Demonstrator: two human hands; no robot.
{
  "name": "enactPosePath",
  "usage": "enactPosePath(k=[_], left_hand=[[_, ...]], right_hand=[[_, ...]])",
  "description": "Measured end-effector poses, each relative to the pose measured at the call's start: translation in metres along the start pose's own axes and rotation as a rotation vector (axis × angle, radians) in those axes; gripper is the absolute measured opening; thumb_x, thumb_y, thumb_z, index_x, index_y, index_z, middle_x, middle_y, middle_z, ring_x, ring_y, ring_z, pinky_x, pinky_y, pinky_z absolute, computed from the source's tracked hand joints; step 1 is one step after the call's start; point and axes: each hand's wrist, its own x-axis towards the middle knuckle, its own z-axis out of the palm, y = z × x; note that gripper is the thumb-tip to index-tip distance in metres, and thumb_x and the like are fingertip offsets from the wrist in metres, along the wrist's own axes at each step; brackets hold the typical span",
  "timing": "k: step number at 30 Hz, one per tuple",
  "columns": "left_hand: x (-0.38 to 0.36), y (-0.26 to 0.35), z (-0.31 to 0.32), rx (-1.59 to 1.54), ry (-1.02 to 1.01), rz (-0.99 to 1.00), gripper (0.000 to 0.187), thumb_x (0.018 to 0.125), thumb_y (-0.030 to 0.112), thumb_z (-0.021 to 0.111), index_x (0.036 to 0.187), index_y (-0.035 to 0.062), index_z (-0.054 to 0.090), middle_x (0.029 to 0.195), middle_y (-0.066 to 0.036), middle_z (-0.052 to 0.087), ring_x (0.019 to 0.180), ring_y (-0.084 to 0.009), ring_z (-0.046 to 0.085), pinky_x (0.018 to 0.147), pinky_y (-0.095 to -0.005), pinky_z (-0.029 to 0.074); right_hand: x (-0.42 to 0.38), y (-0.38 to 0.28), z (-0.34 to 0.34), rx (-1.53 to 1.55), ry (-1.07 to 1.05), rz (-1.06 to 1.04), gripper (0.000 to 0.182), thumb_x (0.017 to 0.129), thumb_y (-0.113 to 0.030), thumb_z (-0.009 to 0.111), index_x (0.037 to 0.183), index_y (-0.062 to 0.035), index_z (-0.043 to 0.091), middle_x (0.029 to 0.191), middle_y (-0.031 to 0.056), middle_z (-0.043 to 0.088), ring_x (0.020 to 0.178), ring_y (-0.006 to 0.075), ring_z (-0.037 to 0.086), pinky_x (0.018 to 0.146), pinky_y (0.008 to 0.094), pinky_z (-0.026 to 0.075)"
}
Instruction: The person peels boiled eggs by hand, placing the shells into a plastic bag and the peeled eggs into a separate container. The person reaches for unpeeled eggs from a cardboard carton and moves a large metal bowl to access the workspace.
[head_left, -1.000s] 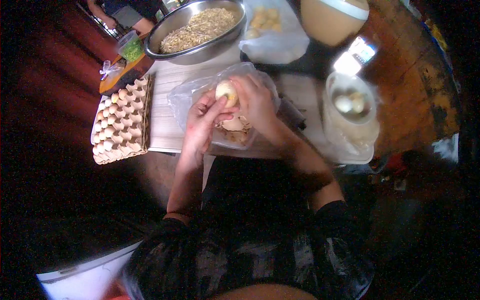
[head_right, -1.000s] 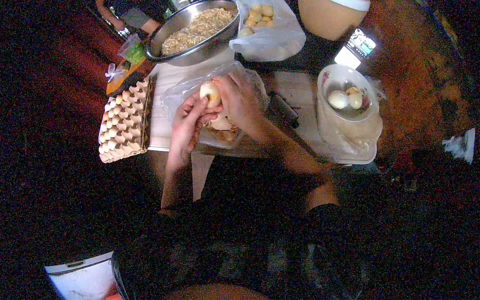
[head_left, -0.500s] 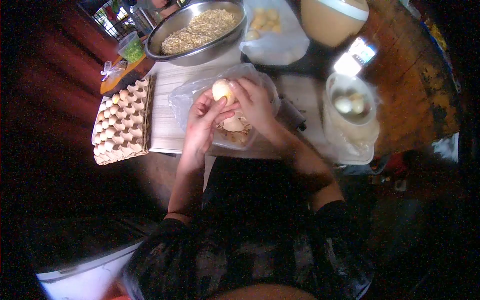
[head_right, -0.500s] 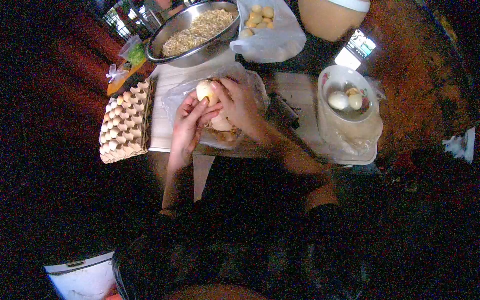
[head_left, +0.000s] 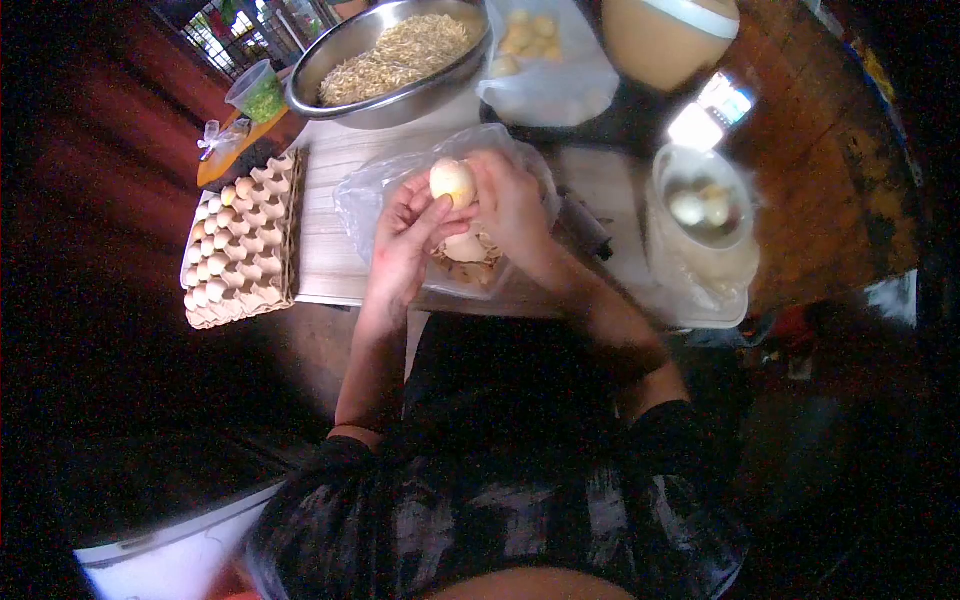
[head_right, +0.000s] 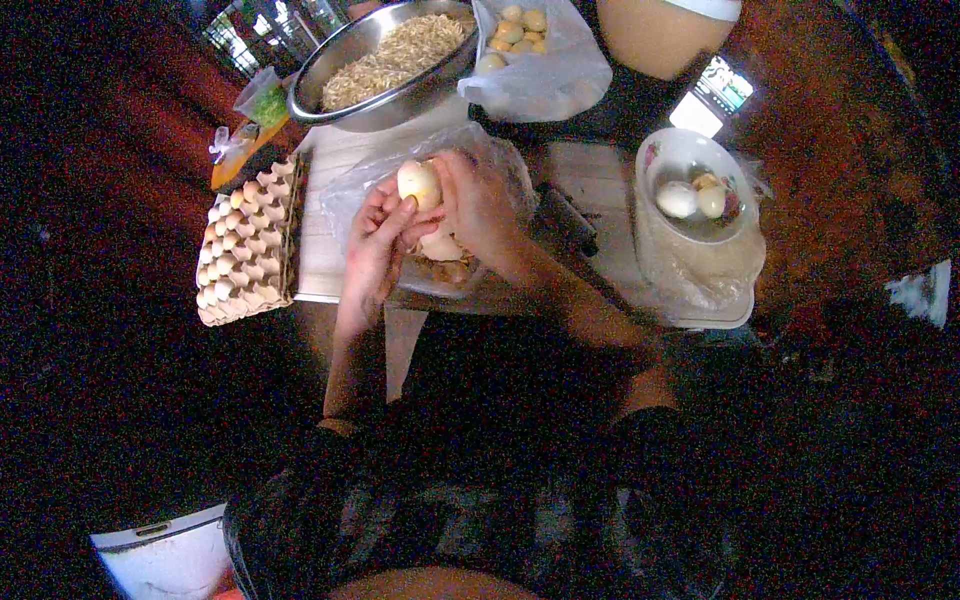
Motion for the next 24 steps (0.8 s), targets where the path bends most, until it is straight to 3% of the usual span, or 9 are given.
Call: enactPosePath(k=[3, 5, 12, 14, 18, 21, 23, 24], left_hand=[[0.003, 0.0, -0.005, -0.053, -0.036, -0.023, 0.037, 0.091, 0.014, 0.053, 0.124, -0.0011, 0.043, 0.11, -0.014, 0.059, 0.095, -0.023, 0.063, 0.077, -0.0264, 0.051], [0.003, -0.002, -0.009, -0.105, -0.078, -0.036, 0.037, 0.091, 0.015, 0.052, 0.123, -0.0015, 0.044, 0.11, -0.014, 0.059, 0.096, -0.0227, 0.063, 0.076, -0.0259, 0.051], [0.004, -0.005, 0.004, -0.065, 0.002, 0.009, 0.034, 0.089, 0.011, 0.055, 0.119, -0.0021, 0.046, 0.108, -0.014, 0.059, 0.093, -0.0221, 0.063, 0.074, -0.0255, 0.052], [0.004, -0.007, 0.005, 0.0, 0.033, 0.045, 0.033, 0.088, 0.009, 0.057, 0.118, -0.0021, 0.047, 0.107, -0.013, 0.06, 0.092, -0.0221, 0.064, 0.074, -0.026, 0.053], [0.003, -0.004, 0.007, 0.013, 0.056, 0.027, 0.029, 0.086, 0.006, 0.06, 0.112, -0.0024, 0.05, 0.104, -0.012, 0.06, 0.088, -0.0219, 0.065, 0.073, -0.0271, 0.053], [0.001, -0.002, 0.006, 0.018, 0.054, 0.019, 0.028, 0.086, 0.008, 0.06, 0.111, -0.0023, 0.052, 0.103, -0.012, 0.061, 0.087, -0.0217, 0.065, 0.073, -0.0274, 0.054], [0.002, -0.003, 0.003, 0.03, 0.046, 0.008, 0.028, 0.086, 0.008, 0.06, 0.112, -0.0021, 0.052, 0.102, -0.012, 0.061, 0.087, -0.0216, 0.065, 0.073, -0.0275, 0.054], [0.002, -0.005, 0.001, 0.034, 0.038, 0.006, 0.029, 0.087, 0.01, 0.059, 0.112, -0.0018, 0.052, 0.103, -0.012, 0.061, 0.087, -0.0217, 0.065, 0.074, -0.0275, 0.054]], right_hand=[[0.0, -0.002, -0.002, 0.03, 0.052, -0.051, 0.015, 0.09, -0.011, 0.05, 0.095, 0.0004, 0.058, 0.083, 0.0181, 0.062, 0.075, 0.0328, 0.061, 0.067, 0.0364, 0.048], [0.0, -0.006, -0.005, 0.119, -0.059, 0.124, 0.02, 0.093, -0.015, 0.045, 0.1, -0.0003, 0.057, 0.09, 0.0208, 0.06, 0.083, 0.0374, 0.058, 0.074, 0.0429, 0.045], [0.002, -0.007, -0.005, 0.11, -0.134, 0.149, 0.028, 0.094, -0.022, 0.042, 0.099, 0.0003, 0.058, 0.09, 0.0217, 0.06, 0.083, 0.0386, 0.057, 0.074, 0.0424, 0.045], [0.002, -0.006, -0.005, 0.161, -0.113, 0.14, 0.026, 0.093, -0.02, 0.045, 0.099, 0.0013, 0.059, 0.084, 0.0178, 0.062, 0.077, 0.0281, 0.059, 0.071, 0.034, 0.045], [0.0, 0.001, -0.002, 0.126, -0.074, 0.112, 0.025, 0.093, -0.018, 0.046, 0.099, 0.0016, 0.059, 0.085, 0.0184, 0.062, 0.078, 0.0286, 0.06, 0.071, 0.0355, 0.046], [0.001, -0.004, -0.001, 0.138, -0.064, 0.097, 0.023, 0.092, -0.016, 0.046, 0.099, 0.0013, 0.058, 0.085, 0.0197, 0.062, 0.076, 0.0317, 0.06, 0.069, 0.0375, 0.046], [0.001, -0.004, -0.002, 0.075, -0.076, 0.055, 0.024, 0.093, -0.017, 0.042, 0.098, 0.0019, 0.057, 0.088, 0.0232, 0.061, 0.08, 0.0407, 0.058, 0.071, 0.0449, 0.045], [0.001, -0.004, -0.003, 0.075, -0.076, 0.055, 0.024, 0.093, -0.017, 0.042, 0.098, 0.0019, 0.057, 0.088, 0.0232, 0.061, 0.08, 0.0407, 0.058, 0.071, 0.0449, 0.045]])
